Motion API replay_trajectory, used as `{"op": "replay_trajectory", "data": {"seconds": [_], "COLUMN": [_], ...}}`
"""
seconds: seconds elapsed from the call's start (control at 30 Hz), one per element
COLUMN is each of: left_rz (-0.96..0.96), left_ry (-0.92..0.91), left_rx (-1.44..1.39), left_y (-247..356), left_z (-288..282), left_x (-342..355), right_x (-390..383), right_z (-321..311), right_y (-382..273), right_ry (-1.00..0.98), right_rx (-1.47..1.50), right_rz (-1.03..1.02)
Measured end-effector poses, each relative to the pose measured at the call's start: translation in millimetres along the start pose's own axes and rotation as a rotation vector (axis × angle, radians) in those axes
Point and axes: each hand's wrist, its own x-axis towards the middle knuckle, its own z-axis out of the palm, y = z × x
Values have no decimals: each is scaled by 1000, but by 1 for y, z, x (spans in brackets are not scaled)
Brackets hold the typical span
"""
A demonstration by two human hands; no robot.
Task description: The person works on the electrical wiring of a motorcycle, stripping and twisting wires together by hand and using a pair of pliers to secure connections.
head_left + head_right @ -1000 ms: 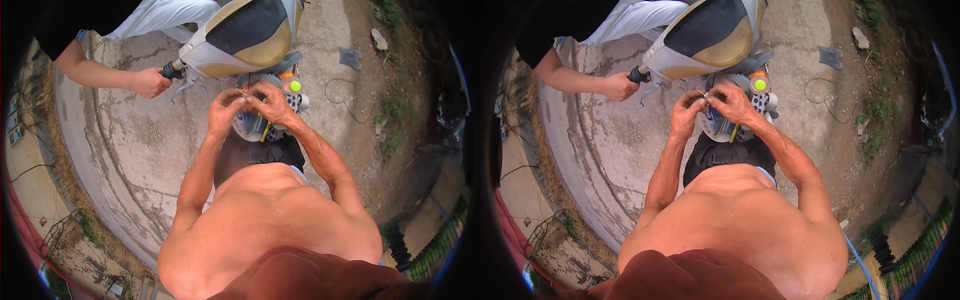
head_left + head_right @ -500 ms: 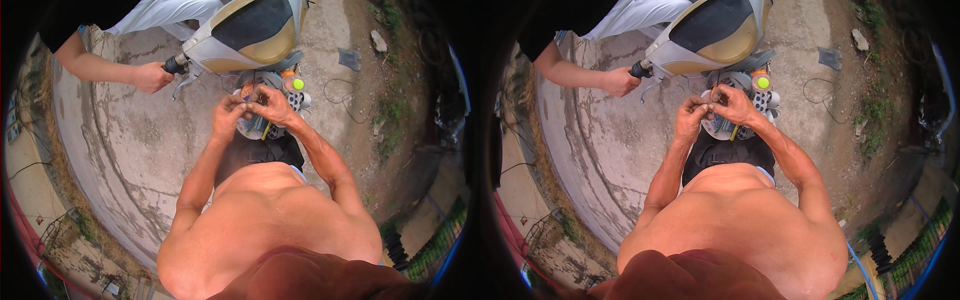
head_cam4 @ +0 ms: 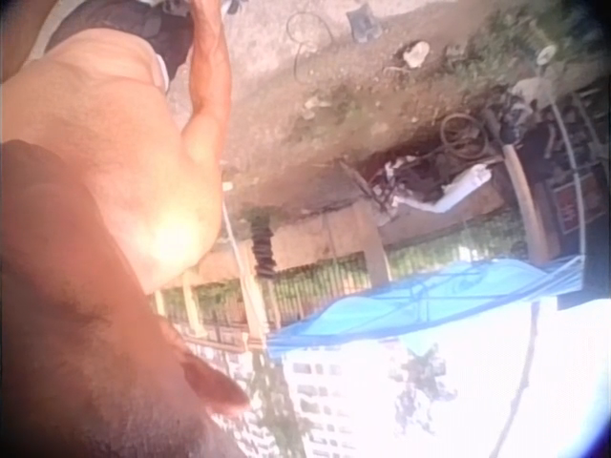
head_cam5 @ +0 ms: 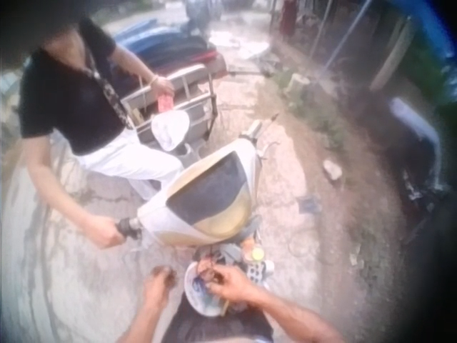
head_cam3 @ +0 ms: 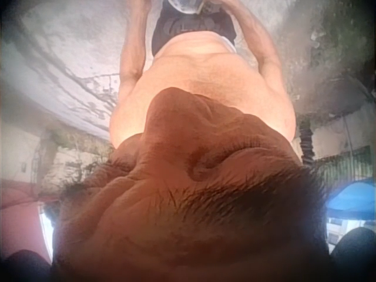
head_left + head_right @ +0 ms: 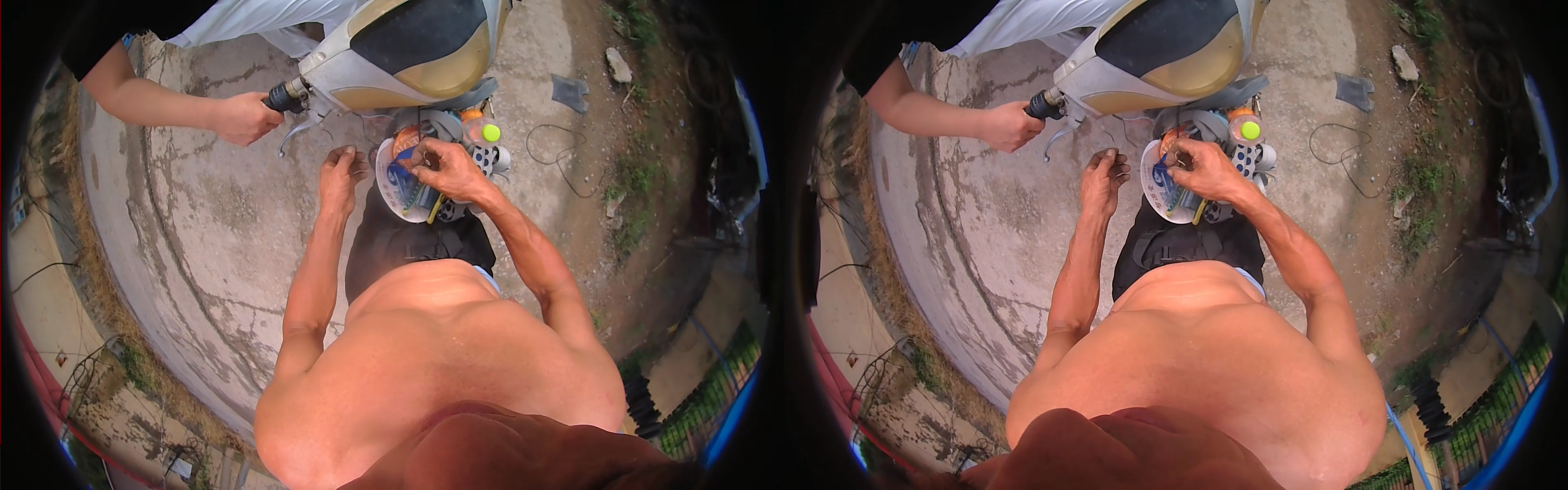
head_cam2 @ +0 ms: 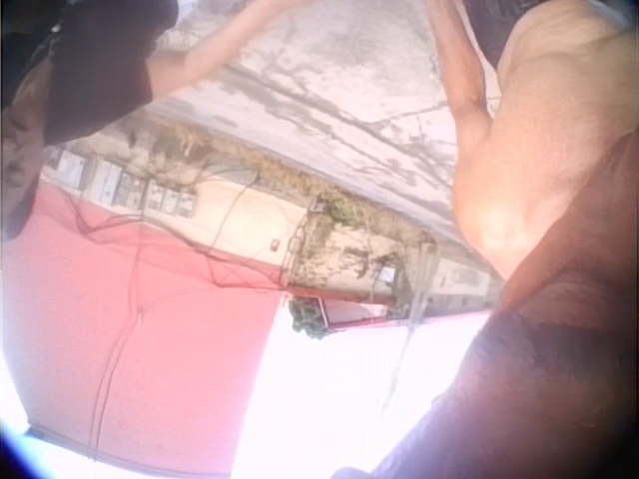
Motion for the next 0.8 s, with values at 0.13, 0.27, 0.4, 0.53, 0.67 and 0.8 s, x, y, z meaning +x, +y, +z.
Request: {"op": "replay_trajectory", "data": {"seconds": [0.13,0.27,0.4,0.53,0.67,0.8], "left_rz": [-82,-67,-116,69,179,85], "left_ry": [-134,-214,-274,-374,-414,-513], "left_rx": [-126,-229,92,528,806,871], "left_y": [2,-18,-4,28,70,87], "left_z": [36,28,32,52,62,47], "left_x": [3,15,-12,-47,-60,-58], "right_x": [0,-2,-3,15,34,40], "right_z": [0,1,-6,-9,-13,-4], "right_y": [-3,0,27,9,-2,-34], "right_ry": [19,46,87,-67,-180,-213], "right_rx": [32,110,310,92,-145,-185], "right_rz": [19,22,-27,-278,-464,-499]}}
